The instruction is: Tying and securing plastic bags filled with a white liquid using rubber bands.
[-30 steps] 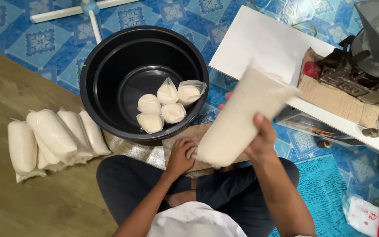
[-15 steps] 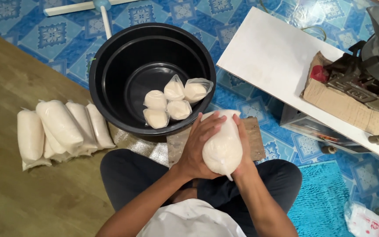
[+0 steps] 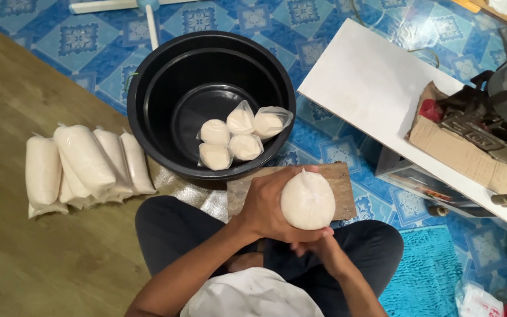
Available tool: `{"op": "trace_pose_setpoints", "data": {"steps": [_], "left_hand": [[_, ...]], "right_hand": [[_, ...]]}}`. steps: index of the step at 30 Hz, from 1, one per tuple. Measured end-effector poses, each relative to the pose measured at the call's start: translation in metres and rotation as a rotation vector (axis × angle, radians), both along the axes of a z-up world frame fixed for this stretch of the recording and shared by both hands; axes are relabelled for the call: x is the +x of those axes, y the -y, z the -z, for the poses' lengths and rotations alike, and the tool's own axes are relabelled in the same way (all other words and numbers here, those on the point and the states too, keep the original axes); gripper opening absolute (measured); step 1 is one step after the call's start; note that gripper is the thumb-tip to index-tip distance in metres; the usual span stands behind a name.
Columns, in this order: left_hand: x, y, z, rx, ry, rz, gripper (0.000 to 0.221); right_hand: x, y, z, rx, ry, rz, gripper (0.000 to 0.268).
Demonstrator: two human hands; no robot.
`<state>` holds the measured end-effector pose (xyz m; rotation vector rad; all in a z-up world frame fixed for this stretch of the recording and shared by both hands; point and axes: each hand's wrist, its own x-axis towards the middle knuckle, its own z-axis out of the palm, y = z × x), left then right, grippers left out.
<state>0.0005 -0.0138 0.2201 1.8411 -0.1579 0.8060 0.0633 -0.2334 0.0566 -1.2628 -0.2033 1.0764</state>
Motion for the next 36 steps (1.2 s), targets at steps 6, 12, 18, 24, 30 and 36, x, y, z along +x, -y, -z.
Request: {"op": "trace_pose_setpoints", "data": {"steps": [6, 12, 18, 24, 30, 36], "left_hand": [[-0.008, -0.009, -0.020, -0.074, -0.026, -0.025, 0.073], [-0.019, -0.021, -0.015, -0.161, -0.095, -0.072, 0.066], [-0.047, -0.055, 0.014, -0.126, -0.249, -0.144, 0.099], [-0.117, -0.120, 0.066, -0.235, 0.026, -0.648, 0.041], [-0.253, -0.174, 0.377, -0.052, -0.611, -1.625, 0.038], [-0.266, -0.091, 0.414, -0.149, -1.281, -1.662, 0.072]], "right_hand": [[-0.005, -0.028, -0.060, -0.154, 0.880, 0.137, 0.116], [-0.022, -0.060, -0.038, -0.076, 1.052, 0.063, 0.118], [-0.036, -0.112, -0.023, -0.011, 0.996, 0.126, 0.073], [-0.056, -0.163, -0.033, 0.090, 0.884, 0.026, 0.077], [-0.072, -0.207, -0.041, 0.137, 0.824, -0.087, 0.066], [-0.091, -0.256, -0.018, 0.182, 0.840, -0.131, 0.066]]}}
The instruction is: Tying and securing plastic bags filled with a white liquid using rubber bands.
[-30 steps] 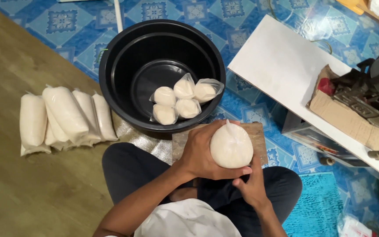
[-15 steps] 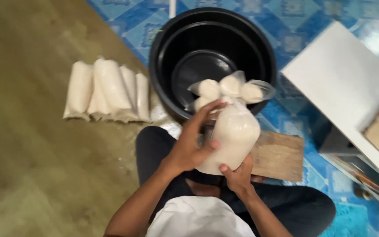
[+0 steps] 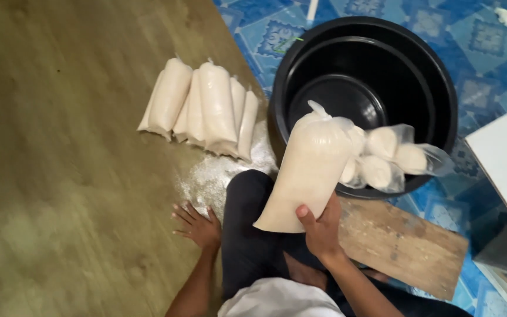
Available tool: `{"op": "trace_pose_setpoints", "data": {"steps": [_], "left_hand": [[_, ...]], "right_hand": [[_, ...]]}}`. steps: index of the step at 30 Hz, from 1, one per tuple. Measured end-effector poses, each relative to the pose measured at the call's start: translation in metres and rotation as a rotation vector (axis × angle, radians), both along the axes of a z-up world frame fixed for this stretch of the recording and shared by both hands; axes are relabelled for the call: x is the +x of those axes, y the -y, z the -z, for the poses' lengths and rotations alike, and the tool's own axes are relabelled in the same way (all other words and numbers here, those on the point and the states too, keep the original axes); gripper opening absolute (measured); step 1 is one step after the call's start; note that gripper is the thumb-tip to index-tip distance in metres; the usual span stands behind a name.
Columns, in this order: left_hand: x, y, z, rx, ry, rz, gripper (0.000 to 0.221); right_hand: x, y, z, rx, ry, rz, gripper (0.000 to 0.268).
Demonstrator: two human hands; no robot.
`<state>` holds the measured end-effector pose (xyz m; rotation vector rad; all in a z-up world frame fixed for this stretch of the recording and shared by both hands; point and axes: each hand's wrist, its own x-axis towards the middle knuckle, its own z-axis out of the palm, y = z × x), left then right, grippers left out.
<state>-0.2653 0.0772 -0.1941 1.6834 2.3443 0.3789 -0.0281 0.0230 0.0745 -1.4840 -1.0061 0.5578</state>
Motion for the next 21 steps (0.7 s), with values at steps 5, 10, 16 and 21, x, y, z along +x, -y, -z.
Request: {"op": "trace_pose_setpoints", "data": {"steps": [5, 10, 16, 21], "left_hand": [[0.003, -0.003, 0.011, -0.005, -0.084, -0.046, 0.074], [0.003, -0.002, 0.006, -0.051, -0.126, -0.049, 0.076], [-0.003, 0.003, 0.025, 0.016, -0.152, 0.015, 0.083], [-0.002, 0.005, 0.024, -0.065, -0.094, 0.024, 0.082]], "right_hand": [[-0.023, -0.039, 0.010, -0.098, -0.081, -0.060, 0.069], [-0.057, -0.083, 0.001, -0.200, -0.187, -0.136, 0.069], [-0.085, -0.127, 0.011, -0.253, -0.404, -0.116, 0.053], [-0.099, -0.167, 0.020, -0.340, -0.311, -0.126, 0.065]]}}
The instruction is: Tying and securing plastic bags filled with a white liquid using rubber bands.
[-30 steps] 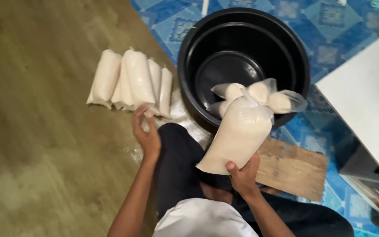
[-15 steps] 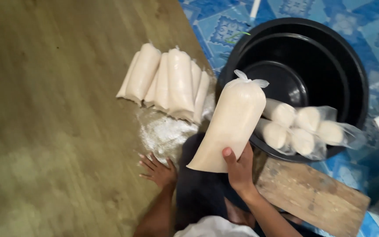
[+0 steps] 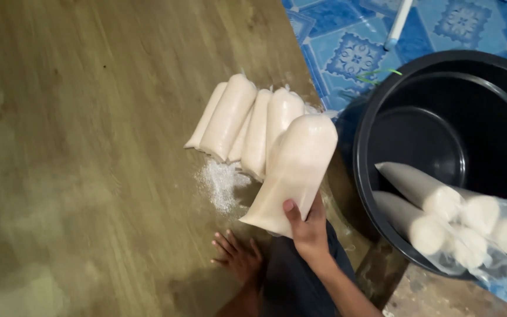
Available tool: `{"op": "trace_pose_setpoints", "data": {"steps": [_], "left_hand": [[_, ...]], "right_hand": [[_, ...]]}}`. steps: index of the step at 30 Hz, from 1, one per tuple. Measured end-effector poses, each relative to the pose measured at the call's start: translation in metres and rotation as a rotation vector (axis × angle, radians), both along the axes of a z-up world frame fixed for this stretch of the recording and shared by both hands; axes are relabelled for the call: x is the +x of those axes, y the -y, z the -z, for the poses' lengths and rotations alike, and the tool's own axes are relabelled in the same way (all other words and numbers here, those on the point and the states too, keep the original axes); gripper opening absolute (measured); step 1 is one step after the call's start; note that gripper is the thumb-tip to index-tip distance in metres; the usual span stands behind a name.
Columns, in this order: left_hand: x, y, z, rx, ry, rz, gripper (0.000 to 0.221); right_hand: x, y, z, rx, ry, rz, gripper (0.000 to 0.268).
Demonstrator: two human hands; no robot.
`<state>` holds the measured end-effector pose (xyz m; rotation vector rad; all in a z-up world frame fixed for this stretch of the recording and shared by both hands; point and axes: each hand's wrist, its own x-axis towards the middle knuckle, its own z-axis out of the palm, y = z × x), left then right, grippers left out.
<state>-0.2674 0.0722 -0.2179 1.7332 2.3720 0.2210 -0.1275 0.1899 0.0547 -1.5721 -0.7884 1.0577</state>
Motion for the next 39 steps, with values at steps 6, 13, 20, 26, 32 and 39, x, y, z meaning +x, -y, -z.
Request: {"op": "trace_pose_setpoints", "data": {"steps": [6, 13, 20, 26, 32, 39], "left_hand": [[-0.005, 0.009, 0.019, -0.079, 0.007, 0.015, 0.084], [-0.003, 0.012, 0.020, -0.012, 0.023, 0.052, 0.086], [-0.005, 0.017, 0.028, -0.081, -0.064, 0.040, 0.086], [-0.004, 0.017, 0.024, -0.080, -0.117, 0.044, 0.085], [-0.004, 0.018, 0.027, -0.089, -0.136, 0.046, 0.086], [-0.006, 0.017, 0.028, -0.157, -0.157, 0.052, 0.085]], "right_hand": [[-0.021, -0.044, 0.006, -0.059, -0.020, -0.021, 0.054], [-0.050, -0.098, 0.007, -0.223, -0.002, -0.047, 0.064], [-0.060, -0.130, 0.027, -0.232, -0.024, -0.033, 0.064], [-0.062, -0.140, 0.048, -0.141, 0.060, 0.011, 0.066], [-0.057, -0.142, 0.047, -0.238, 0.007, -0.023, 0.075], [-0.053, -0.119, 0.037, -0.067, 0.004, -0.310, 0.096]]}}
